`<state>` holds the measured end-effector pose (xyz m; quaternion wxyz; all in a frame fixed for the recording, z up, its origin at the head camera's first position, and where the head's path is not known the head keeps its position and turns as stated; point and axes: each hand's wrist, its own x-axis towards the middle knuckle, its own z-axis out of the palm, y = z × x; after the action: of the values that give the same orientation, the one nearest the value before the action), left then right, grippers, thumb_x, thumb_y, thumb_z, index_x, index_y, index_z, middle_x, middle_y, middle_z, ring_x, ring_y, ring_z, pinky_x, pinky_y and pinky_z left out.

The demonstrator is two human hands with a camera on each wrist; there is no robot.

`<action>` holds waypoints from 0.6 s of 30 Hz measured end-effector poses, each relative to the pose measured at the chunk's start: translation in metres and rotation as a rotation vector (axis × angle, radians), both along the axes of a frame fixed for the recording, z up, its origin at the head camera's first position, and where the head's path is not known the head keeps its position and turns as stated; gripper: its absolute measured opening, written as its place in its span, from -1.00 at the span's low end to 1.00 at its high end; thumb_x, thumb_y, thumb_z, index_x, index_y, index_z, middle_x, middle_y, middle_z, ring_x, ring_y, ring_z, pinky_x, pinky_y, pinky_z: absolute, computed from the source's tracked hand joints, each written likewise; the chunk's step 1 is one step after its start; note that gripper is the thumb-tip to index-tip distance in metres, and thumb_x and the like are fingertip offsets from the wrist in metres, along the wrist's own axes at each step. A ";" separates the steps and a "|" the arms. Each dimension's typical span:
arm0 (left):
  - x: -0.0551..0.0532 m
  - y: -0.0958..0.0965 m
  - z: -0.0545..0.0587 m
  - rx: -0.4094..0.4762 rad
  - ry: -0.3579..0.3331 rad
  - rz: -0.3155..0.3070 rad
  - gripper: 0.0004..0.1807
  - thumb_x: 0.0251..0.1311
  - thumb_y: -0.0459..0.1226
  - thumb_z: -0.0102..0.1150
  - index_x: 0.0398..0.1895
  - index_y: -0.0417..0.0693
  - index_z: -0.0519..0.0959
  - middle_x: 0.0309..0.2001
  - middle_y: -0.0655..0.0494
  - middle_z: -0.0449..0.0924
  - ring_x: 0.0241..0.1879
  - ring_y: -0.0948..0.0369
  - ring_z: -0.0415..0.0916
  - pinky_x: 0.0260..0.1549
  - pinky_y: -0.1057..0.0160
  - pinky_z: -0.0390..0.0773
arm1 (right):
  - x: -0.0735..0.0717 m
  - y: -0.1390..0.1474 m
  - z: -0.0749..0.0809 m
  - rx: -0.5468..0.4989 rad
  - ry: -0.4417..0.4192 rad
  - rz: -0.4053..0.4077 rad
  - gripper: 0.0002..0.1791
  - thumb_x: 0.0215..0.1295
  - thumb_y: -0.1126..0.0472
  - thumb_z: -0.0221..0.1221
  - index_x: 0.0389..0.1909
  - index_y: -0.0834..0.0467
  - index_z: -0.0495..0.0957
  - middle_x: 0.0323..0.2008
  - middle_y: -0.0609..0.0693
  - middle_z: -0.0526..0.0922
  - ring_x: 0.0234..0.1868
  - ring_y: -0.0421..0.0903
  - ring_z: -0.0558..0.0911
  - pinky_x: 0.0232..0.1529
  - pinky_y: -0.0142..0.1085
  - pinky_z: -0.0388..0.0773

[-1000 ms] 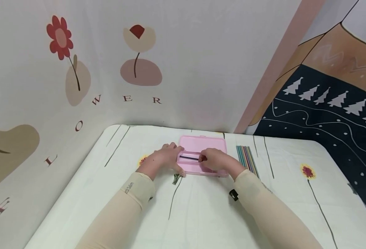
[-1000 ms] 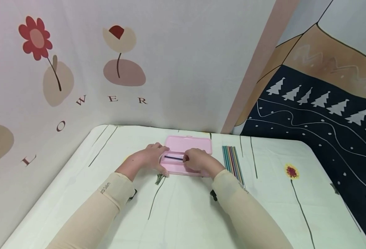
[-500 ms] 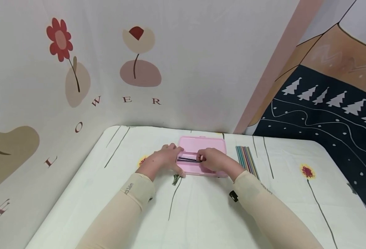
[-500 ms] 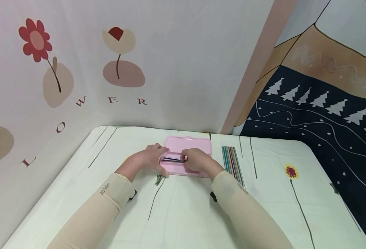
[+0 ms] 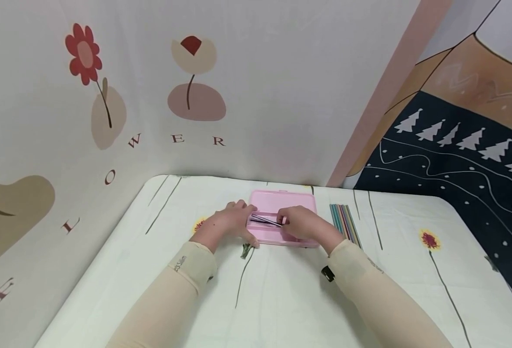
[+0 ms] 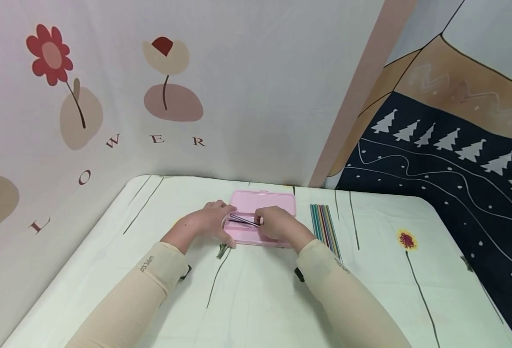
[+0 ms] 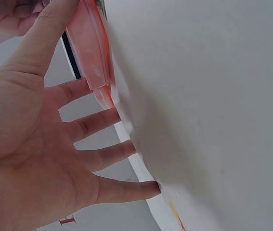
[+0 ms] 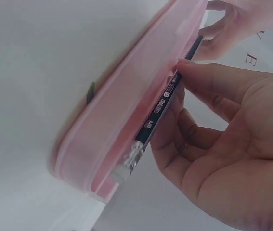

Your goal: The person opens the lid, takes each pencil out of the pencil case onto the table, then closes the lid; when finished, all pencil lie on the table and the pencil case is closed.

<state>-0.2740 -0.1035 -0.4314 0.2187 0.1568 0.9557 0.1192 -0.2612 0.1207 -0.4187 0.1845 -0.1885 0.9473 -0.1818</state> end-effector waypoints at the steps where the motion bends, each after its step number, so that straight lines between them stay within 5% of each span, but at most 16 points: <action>1: 0.000 0.000 0.000 -0.001 -0.001 -0.001 0.24 -0.02 0.26 0.62 0.69 0.10 0.20 0.58 -0.10 0.27 0.56 -0.11 0.20 0.49 -0.39 0.38 | 0.001 0.001 0.001 0.008 0.001 0.002 -0.82 0.51 0.33 0.21 0.02 0.09 0.67 -0.10 0.05 0.74 -0.17 -0.05 0.58 0.03 -0.13 0.61; 10: 0.000 0.001 0.000 0.002 -0.007 -0.006 0.22 0.00 0.24 0.63 0.69 0.10 0.21 0.57 -0.09 0.27 0.54 -0.11 0.20 0.49 -0.39 0.37 | 0.009 0.016 0.009 -0.033 -0.100 -0.119 -0.78 0.64 0.27 0.08 0.16 0.22 0.56 -0.13 0.12 0.64 -0.43 -0.07 0.58 -0.58 -0.33 0.51; 18: -0.001 0.001 0.000 -0.010 -0.004 -0.001 0.22 -0.01 0.24 0.63 0.68 0.10 0.22 0.58 -0.10 0.27 0.54 -0.11 0.21 0.49 -0.41 0.36 | 0.014 0.038 0.002 -0.096 -0.084 -0.196 -0.71 0.64 0.22 0.12 0.19 0.31 0.53 -0.16 0.14 0.67 -0.41 -0.10 0.60 -0.44 -0.33 0.58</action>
<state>-0.2745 -0.1024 -0.4319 0.2214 0.1560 0.9558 0.1147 -0.2474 0.1589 -0.4170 0.1960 -0.0956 0.9428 -0.2520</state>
